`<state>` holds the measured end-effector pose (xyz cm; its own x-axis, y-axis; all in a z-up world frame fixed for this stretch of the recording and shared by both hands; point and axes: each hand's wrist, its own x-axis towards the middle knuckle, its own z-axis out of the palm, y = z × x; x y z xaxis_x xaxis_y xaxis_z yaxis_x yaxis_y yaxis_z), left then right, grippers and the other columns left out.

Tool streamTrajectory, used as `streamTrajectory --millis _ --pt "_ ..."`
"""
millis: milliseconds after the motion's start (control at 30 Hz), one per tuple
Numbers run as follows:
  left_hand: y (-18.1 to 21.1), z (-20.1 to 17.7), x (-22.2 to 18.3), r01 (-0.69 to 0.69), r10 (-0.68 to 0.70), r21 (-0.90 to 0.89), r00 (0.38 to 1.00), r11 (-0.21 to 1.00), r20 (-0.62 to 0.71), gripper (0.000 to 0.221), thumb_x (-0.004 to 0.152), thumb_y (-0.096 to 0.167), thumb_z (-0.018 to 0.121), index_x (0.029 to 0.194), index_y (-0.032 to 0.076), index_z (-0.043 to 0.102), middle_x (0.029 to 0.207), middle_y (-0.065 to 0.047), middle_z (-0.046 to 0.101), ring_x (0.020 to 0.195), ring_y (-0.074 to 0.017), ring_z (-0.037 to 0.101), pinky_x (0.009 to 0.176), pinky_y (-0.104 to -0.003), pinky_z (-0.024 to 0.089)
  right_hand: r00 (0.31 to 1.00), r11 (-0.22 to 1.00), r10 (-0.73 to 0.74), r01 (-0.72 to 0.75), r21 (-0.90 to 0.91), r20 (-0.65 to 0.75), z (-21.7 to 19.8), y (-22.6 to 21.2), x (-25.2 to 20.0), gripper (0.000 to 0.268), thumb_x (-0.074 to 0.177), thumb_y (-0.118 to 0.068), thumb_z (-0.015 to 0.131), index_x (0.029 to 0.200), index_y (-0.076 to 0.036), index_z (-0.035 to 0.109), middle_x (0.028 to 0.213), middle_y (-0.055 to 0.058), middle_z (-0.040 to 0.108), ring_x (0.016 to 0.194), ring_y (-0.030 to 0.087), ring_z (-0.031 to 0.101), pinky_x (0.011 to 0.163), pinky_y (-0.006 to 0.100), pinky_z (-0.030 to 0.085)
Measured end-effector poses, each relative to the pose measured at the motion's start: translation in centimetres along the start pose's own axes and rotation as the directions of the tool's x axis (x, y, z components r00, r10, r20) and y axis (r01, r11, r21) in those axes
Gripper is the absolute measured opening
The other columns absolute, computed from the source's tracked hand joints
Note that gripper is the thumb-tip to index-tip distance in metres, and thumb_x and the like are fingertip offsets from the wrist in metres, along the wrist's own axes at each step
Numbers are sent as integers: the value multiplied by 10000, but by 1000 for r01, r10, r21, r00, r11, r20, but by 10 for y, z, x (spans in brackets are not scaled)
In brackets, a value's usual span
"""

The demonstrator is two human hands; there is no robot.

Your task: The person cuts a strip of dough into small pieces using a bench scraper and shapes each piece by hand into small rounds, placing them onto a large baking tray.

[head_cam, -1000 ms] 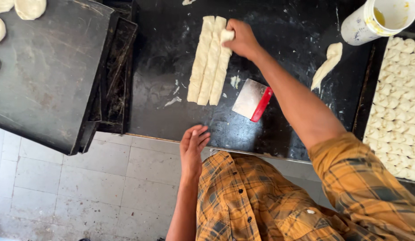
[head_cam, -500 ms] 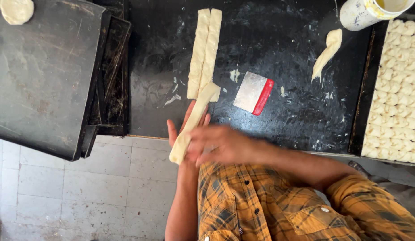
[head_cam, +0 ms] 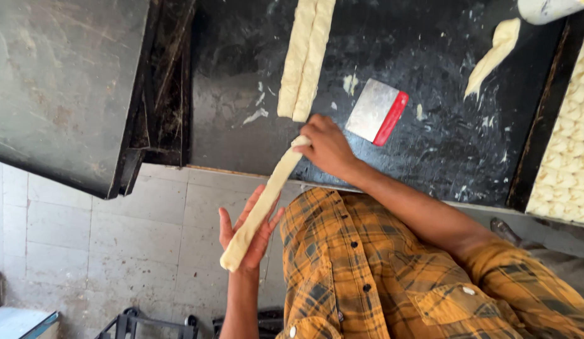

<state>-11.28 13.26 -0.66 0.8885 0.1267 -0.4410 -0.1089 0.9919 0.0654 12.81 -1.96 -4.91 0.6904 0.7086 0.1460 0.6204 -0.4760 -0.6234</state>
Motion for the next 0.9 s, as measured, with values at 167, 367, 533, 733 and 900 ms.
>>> streamTrajectory --millis 167,367,533,733,900 --pt "14 6 9 78 -78 15 997 997 17 1035 972 678 494 1565 -128 230 1616 -310 312 1529 -433 291 1225 -564 285 847 508 300 -532 677 439 -5 5 -7 329 872 -94 784 976 -32 478 960 121 697 850 233 742 656 346 632" --pt "-9 25 53 343 -370 201 921 918 118 1038 1001 718 397 1564 -143 258 1602 -295 361 1483 -404 380 1225 -573 308 779 99 471 -514 852 415 -111 77 -99 353 938 26 695 1273 -50 615 1101 110 715 971 198 714 734 314 643" --pt "-100 47 144 580 -645 345 757 737 104 971 1030 680 353 1552 -137 311 1599 -262 390 1479 -379 402 1232 -562 332 603 79 768 -422 903 214 -169 133 -192 287 929 -11 709 1209 -42 656 1048 115 732 931 194 729 718 300 641" --pt "-189 67 193 707 -762 393 647 587 -25 935 1044 661 339 1511 -148 343 1539 -289 443 1432 -419 448 1199 -552 376 525 637 756 -727 255 -391 -197 126 -234 451 885 -224 823 1223 26 661 1182 205 691 1042 366 664 844 465 574" --pt "-181 75 192 700 -777 456 628 549 -29 956 1026 670 371 1513 -152 355 1535 -312 450 1431 -433 444 1208 -530 380 882 854 386 -453 -256 -272 -178 82 -231 779 851 -523 717 1398 4 545 1517 199 511 1414 418 457 1165 541 349"
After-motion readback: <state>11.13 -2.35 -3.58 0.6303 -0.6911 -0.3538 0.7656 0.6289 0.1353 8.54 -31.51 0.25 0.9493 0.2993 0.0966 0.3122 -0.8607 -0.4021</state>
